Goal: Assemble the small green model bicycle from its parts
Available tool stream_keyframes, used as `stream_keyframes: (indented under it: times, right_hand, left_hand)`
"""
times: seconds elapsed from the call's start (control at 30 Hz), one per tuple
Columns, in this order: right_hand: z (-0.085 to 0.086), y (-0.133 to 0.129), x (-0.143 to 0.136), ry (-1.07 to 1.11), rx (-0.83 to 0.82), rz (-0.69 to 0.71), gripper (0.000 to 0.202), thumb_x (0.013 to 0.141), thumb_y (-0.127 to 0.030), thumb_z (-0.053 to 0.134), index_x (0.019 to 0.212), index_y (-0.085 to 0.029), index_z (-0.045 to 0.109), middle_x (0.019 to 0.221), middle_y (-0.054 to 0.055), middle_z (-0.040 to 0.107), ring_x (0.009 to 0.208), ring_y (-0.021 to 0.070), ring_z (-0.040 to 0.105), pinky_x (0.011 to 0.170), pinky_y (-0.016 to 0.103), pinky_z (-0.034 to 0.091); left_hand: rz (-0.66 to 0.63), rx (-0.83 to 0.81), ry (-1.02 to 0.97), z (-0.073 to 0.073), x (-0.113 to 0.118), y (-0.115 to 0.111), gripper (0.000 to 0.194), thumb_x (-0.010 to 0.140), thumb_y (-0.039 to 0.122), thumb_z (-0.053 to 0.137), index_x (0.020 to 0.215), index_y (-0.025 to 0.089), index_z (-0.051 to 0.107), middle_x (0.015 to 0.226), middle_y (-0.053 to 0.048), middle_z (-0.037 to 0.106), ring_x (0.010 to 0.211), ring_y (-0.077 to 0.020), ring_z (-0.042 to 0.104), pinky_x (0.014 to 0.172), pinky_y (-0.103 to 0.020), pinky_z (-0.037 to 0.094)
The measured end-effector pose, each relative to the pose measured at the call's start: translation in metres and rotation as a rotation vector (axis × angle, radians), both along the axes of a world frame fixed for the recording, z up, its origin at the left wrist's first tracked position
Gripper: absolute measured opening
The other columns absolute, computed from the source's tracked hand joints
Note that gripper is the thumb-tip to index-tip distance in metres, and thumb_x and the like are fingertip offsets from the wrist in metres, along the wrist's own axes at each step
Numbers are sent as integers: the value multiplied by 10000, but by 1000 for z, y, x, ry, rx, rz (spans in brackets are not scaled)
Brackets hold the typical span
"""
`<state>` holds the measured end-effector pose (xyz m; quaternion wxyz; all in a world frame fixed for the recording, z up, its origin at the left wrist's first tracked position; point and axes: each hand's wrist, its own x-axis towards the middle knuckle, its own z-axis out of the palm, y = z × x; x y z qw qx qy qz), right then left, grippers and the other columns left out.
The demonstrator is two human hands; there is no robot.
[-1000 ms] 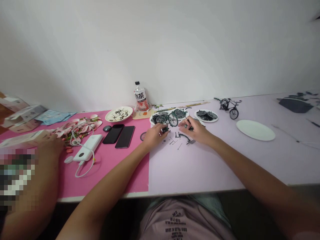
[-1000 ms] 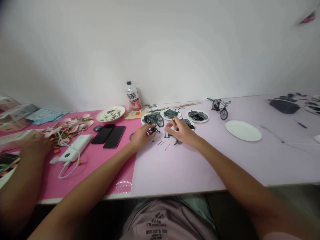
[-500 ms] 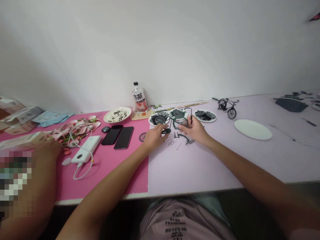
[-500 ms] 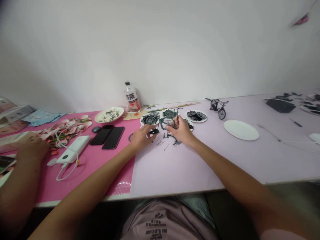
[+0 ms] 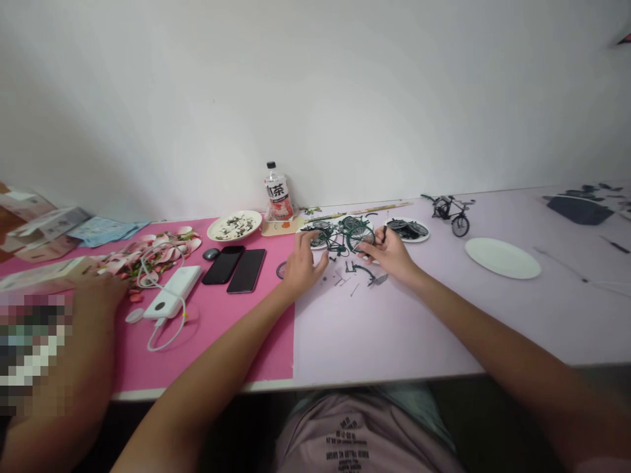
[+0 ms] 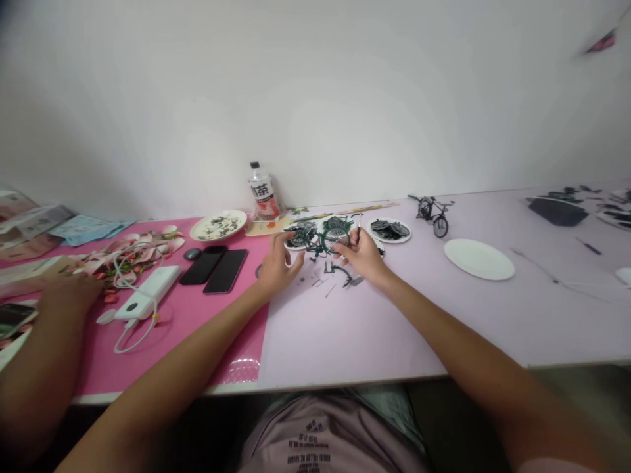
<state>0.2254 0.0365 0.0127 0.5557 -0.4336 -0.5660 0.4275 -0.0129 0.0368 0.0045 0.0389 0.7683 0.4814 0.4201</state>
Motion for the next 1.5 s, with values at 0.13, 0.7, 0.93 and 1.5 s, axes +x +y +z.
stream_keyframes:
  times: [0.13,0.7,0.93,1.5]
  right_hand:
    - [2,-2,-1,-7,6,22,741,627,-656,878,841,-271,281,721,-63,561,739,231,752,476,257,511]
    - [5,0,2,1,1,-48,756,623,-712,845,856,-269,278,762,-52,584,749,222,755,435,218,480]
    - [-5,8,5,-25,11,21,710,643,-632,846,857,-274,271,752,-68,564,741,223,755,433,222,489]
    - [-6,5,4,-17,6,49,601,712,-559,821,830,-266,309,790,-43,557,859,243,739,481,251,529]
  left_hand:
    - [-125,-212,-172,-4,-2,5,635,977,408,592,1528,225,335,1446,-162,569,650,-106,658,722,-314,567]
    - [-454,-546,-515,4,-1,11,569,796,723,706,890,164,651,934,-58,712,505,-53,516,515,-236,445]
    - [-555,-724,-505,16,-3,7,554,689,655,840,810,165,613,693,15,606,511,-63,494,505,-225,384]
    - [-670,-753,-582,15,-8,11,596,730,648,829,1090,182,743,836,-28,693,553,-67,534,542,-222,423]
